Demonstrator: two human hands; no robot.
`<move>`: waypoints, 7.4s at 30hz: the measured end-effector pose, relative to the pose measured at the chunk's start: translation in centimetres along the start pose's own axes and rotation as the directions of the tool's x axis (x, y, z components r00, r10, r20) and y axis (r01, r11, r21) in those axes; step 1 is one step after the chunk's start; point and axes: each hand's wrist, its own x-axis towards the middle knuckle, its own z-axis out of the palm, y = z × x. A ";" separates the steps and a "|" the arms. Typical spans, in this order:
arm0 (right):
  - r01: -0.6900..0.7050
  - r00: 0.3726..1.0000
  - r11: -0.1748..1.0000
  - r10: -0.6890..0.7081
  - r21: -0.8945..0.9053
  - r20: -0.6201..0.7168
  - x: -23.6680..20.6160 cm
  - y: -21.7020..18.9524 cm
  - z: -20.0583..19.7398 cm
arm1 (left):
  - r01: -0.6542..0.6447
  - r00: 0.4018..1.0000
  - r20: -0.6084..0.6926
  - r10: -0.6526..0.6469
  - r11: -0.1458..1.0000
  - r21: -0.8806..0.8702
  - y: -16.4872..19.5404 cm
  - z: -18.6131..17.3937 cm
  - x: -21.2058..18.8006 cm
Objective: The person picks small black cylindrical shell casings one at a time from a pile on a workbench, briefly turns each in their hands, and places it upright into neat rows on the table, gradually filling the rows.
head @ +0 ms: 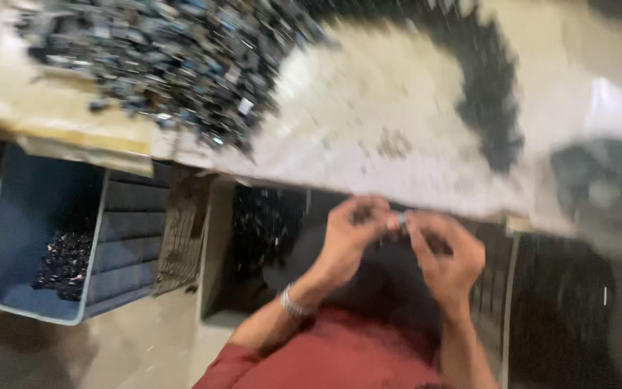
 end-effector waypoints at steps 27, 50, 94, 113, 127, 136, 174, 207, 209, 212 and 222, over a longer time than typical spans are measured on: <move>-0.021 0.999 0.876 0.031 0.483 -0.014 -1.4 2.9 -6.7 | -0.583 0.811 0.536 0.235 0.414 0.700 0.2 5.2 22.6; 0.347 0.818 0.834 -0.045 -0.429 0.574 -1.1 2.9 -1.8 | -0.613 0.759 0.649 -0.053 0.278 0.740 0.0 -2.2 2.3; 0.081 0.994 0.933 -0.049 -0.352 0.098 9.2 13.9 0.4 | -0.449 0.761 0.567 0.316 -0.374 0.812 19.4 -12.3 6.1; 0.143 0.968 0.812 -0.235 -0.566 -0.093 8.3 12.3 0.5 | -0.156 0.329 0.298 0.896 -0.260 0.953 41.1 -23.0 17.4; 0.125 0.950 0.887 -0.235 -0.444 -0.203 8.7 4.1 -1.4 | -0.655 0.647 0.760 0.065 -0.463 0.597 11.2 2.2 31.0; 0.170 0.942 0.874 -0.280 -0.454 -0.186 8.8 4.6 -2.5 | -0.601 0.685 0.706 0.178 -0.410 0.686 8.3 2.3 32.5; 0.112 0.963 0.819 -0.230 -0.563 -0.142 8.5 4.5 1.8 | -0.667 0.638 0.707 0.304 -0.241 0.705 20.0 -6.3 26.0; 0.241 0.970 0.759 -0.212 -0.605 0.121 9.1 7.2 -3.4 | -0.706 0.666 0.677 0.313 -0.031 0.708 6.1 0.0 33.3; 0.288 0.956 0.783 -0.266 -0.551 0.122 8.6 6.7 -5.1 | -0.565 0.813 0.534 0.233 0.095 0.819 5.8 0.5 32.3; 0.314 0.926 0.799 -0.376 -0.514 -0.020 7.6 5.6 -8.6 | -0.542 0.825 0.503 0.257 0.111 0.833 6.6 0.3 31.1; -0.155 0.987 0.414 0.020 -0.897 -0.162 7.8 7.0 -19.6 | -0.555 0.797 0.499 0.341 0.088 0.827 8.7 -0.5 26.3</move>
